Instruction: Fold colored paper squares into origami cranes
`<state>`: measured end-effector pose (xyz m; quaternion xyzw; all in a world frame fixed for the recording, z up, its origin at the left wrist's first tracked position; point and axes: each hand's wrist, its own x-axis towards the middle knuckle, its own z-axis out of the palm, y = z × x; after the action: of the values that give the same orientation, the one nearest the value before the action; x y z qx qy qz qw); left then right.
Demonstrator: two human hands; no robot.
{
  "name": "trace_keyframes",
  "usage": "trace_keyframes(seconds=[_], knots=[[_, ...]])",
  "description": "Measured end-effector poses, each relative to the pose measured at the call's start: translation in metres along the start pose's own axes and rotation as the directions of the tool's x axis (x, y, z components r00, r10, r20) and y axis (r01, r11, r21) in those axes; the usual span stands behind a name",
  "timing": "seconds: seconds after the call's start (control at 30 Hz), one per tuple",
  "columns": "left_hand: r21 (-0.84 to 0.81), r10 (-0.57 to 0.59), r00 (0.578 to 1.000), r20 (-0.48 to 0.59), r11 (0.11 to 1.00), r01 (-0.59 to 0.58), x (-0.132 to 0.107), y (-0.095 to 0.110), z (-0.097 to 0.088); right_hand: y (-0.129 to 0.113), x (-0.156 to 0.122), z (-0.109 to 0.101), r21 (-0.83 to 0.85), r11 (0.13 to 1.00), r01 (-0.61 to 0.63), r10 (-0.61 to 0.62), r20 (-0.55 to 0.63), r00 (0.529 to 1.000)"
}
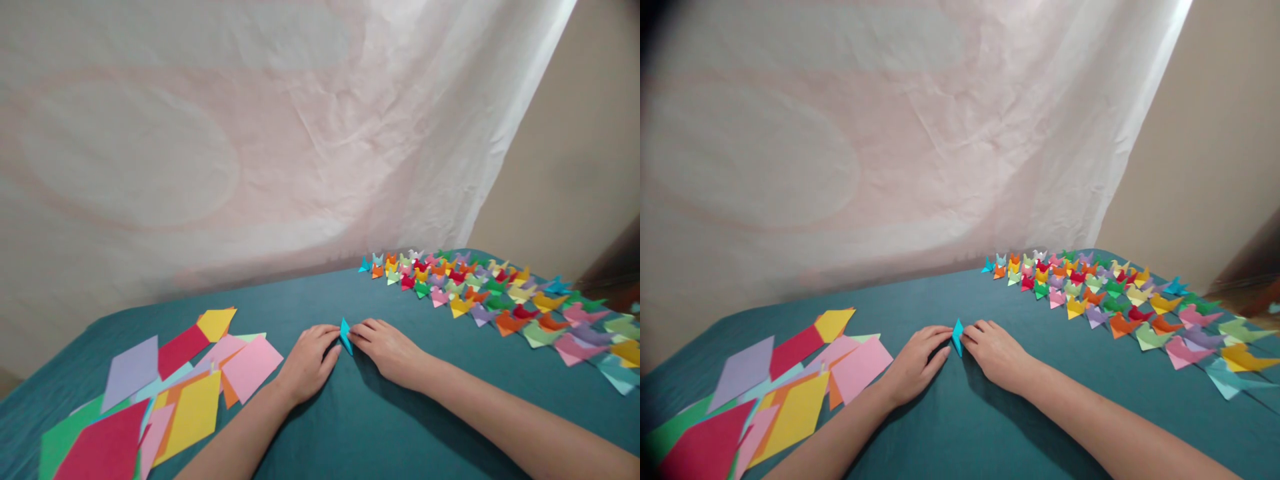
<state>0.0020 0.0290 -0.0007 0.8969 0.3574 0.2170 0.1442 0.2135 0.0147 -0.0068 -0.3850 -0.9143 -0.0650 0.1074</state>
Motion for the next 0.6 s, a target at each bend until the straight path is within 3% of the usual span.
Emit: trace_keyframes(seconds=[0.6], knots=[[0.030,-0.008,1.000,-0.011,1.000,0.008,-0.0001,0.0011,0.0000,-0.0010,-0.0020,0.0010,0.016,1.000,0.001,0.000,-0.021,1.000]])
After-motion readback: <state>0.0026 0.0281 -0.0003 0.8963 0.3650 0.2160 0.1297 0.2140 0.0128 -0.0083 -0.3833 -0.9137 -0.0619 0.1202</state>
